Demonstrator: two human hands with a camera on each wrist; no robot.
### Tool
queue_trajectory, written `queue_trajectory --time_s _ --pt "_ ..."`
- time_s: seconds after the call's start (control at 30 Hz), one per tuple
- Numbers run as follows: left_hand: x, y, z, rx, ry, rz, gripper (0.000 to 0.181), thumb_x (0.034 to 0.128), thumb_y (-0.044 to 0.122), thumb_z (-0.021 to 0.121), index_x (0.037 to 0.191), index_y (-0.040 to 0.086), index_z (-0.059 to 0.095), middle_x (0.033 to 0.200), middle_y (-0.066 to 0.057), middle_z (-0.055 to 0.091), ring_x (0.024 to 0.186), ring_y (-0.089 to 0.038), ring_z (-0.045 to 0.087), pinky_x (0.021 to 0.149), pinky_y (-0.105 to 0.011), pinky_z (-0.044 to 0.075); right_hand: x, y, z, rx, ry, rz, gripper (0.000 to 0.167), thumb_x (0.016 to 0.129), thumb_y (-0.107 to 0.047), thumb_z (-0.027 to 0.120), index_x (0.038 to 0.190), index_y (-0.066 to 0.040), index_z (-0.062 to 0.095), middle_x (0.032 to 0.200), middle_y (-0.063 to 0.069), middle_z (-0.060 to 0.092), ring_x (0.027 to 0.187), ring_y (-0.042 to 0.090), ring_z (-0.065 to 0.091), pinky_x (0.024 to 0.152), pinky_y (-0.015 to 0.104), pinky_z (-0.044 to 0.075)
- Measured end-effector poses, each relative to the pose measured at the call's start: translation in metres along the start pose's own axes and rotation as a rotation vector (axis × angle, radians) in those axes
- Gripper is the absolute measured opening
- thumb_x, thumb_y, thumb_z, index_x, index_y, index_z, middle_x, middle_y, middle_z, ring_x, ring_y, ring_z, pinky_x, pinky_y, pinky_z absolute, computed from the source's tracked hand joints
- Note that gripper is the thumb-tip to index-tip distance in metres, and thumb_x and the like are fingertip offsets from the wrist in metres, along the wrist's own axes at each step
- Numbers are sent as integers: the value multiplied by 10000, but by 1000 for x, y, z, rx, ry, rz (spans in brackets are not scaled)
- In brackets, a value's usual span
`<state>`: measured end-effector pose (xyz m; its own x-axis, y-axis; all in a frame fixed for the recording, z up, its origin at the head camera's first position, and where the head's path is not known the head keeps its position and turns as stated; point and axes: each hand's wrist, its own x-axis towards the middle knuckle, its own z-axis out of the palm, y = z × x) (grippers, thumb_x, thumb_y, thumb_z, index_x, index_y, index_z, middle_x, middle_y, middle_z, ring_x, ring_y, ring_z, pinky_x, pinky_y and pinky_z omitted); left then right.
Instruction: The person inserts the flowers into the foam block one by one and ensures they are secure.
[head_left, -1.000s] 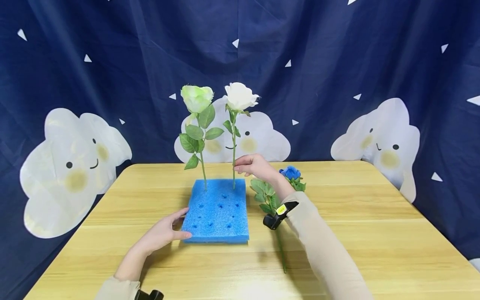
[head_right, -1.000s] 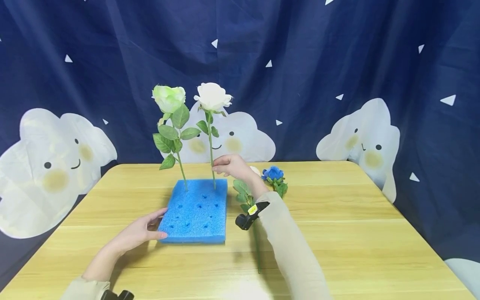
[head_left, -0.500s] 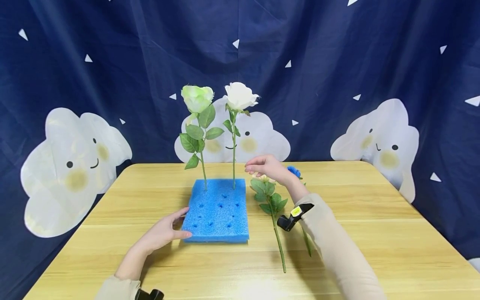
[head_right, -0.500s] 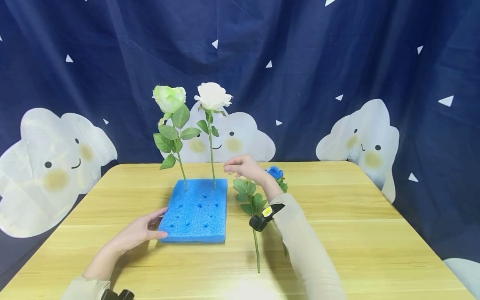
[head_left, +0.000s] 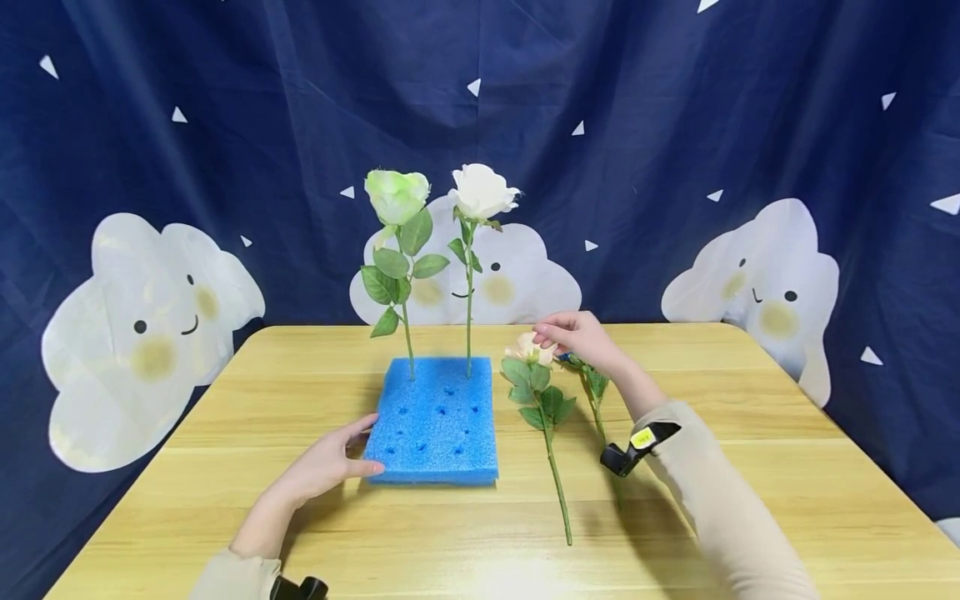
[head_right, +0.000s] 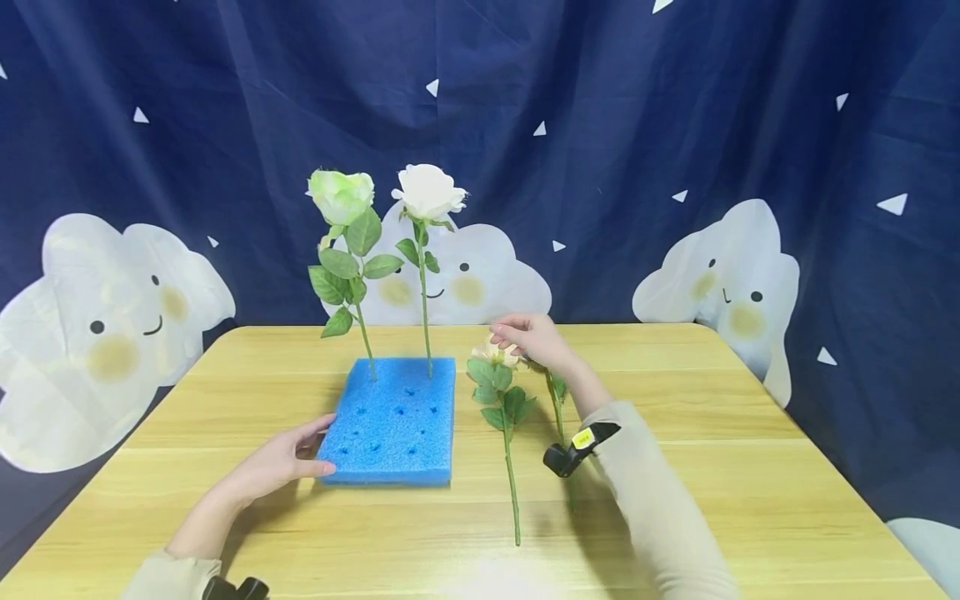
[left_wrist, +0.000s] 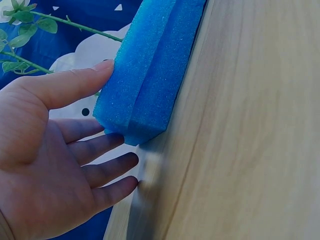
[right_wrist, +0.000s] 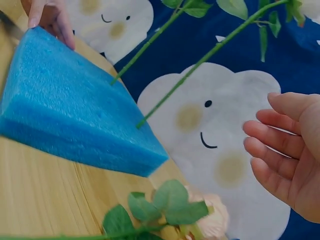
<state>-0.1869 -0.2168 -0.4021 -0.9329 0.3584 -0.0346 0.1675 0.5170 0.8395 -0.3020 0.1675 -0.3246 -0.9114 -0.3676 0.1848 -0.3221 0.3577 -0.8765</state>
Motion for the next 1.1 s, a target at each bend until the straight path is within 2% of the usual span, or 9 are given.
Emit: queue_trajectory --time_s 0.07,0.13,0.3,0.43,0.67,0.77,0.93,1.1 --pt "0 0 -1 -6 -1 4 827 792 250 726 1426 -40 281 1412 -289 327 1266 -472 317 991 -611 280 -5 1 -7 12 28 7 315 928 -182 571 1069 95 623 892 139 685 771 149 637 650 235 523" --pt "0 0 -1 -11 -3 7 825 793 243 725 1425 -45 279 1417 -286 321 1269 -468 315 994 -610 277 -10 2 -13 38 44 18 313 924 -164 574 1071 110 612 870 113 689 751 133 639 639 219 522" --pt "0 0 -1 -1 -3 15 824 791 245 727 1419 -53 284 1413 -289 326 1268 -464 319 992 -606 284 -25 6 -28 76 72 50 331 918 -150 580 1085 135 587 842 71 693 733 125 646 650 241 536" --pt "0 1 -1 5 3 7 831 784 265 731 1418 -48 294 1412 -287 330 1274 -463 313 1001 -603 274 -38 12 -39 66 73 72 359 921 -155 574 1113 149 560 861 69 690 759 97 635 672 254 533" --pt "0 -1 0 0 9 -5 840 781 280 731 1420 -43 292 1415 -287 323 1277 -465 306 1009 -607 255 -62 24 -55 46 73 121 414 932 -167 554 1162 174 515 873 -11 681 808 81 628 699 254 524" --pt "0 -2 0 -11 15 -13 842 776 278 737 1421 -37 297 1416 -280 327 1279 -458 309 1016 -602 250 -70 32 -59 45 78 142 429 934 -170 554 1176 180 499 897 18 683 814 77 627 691 236 525" --pt "0 0 0 1 13 0 829 786 258 731 1417 -53 292 1407 -292 333 1266 -460 328 1008 -589 275 -83 44 -62 62 89 176 446 929 -164 562 1188 189 477 976 155 677 818 82 633 694 248 530" --pt "-1 2 1 8 10 4 818 794 241 725 1418 -54 287 1409 -292 329 1264 -459 334 1003 -585 287 -93 56 -60 66 66 210 481 927 -184 570 1207 191 458 1021 181 665 839 116 632 711 274 530"
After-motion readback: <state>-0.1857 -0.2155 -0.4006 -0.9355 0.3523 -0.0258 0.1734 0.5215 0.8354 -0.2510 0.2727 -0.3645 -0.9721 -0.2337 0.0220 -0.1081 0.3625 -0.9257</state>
